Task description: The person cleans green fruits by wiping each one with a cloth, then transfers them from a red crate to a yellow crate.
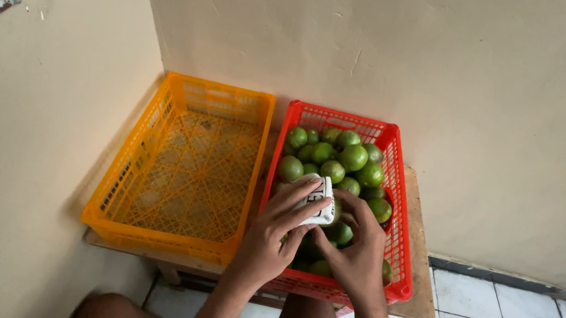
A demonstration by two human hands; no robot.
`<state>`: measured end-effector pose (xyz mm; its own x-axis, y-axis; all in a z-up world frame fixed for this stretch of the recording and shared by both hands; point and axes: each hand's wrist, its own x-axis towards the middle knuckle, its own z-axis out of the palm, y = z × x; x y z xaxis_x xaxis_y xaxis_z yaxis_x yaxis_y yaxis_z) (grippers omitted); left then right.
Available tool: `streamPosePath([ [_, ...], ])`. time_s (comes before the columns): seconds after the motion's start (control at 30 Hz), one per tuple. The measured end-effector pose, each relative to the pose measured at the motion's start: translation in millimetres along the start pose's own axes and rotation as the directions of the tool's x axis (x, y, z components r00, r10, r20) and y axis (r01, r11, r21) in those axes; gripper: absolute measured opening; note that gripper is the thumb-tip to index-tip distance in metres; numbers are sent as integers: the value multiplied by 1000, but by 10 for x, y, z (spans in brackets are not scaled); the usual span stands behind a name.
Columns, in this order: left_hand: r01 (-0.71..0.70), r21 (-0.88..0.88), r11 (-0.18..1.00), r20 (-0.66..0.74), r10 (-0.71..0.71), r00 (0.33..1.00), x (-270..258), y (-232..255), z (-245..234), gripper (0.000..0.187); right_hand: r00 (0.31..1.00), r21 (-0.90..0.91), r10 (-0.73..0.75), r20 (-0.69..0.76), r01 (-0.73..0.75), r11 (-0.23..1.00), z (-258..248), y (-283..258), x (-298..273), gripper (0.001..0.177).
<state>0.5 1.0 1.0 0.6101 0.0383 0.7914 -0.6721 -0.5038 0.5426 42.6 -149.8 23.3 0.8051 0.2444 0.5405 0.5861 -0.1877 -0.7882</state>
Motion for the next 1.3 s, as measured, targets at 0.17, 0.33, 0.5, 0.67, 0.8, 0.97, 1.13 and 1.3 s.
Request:
streamPosePath([
  [0.17, 4, 8, 1000, -8, -4, 1000, -27, -33, 23, 42, 1000, 6, -10, 5, 10, 1000, 6, -17, -4, 62],
  [0.33, 10, -3, 1000, -16, -10, 1000, -9, -5, 20, 42, 1000, 31, -22, 0, 22, 999, -17, -57, 4, 62],
  [0.5, 55, 86, 995, 14, -56, 998, -11, 23, 4, 51, 998, 2, -12, 58, 12, 1000, -31, -189, 18, 58],
  [0.67, 57, 85, 995, 12, -58, 998, 11, 58, -10, 50, 998, -20, 1, 61, 0, 1000, -31, -187, 21, 60],
  [0.8, 50, 80, 995, 15, -52, 999, 44, 134, -45, 51, 998, -6, -18, 65, 18, 1000, -38, -182, 19, 60],
  [0.97, 14, 55, 998, 0, -14, 1000, 95, -21, -32, 43, 996, -3, -82, 33, 83, 997, 23, -76, 114, 58],
  [1.13, 20, 21, 1000, -22, -20, 1000, -3, -5, 24, 39, 993, 29, -116, 12, 115, 993, -12, -78, 16, 56],
  [1.3, 34, -1, 999, -15, -34, 999, -17, -28, 21, 40, 995, 48, -101, 26, 100, 994, -23, -30, 8, 57],
])
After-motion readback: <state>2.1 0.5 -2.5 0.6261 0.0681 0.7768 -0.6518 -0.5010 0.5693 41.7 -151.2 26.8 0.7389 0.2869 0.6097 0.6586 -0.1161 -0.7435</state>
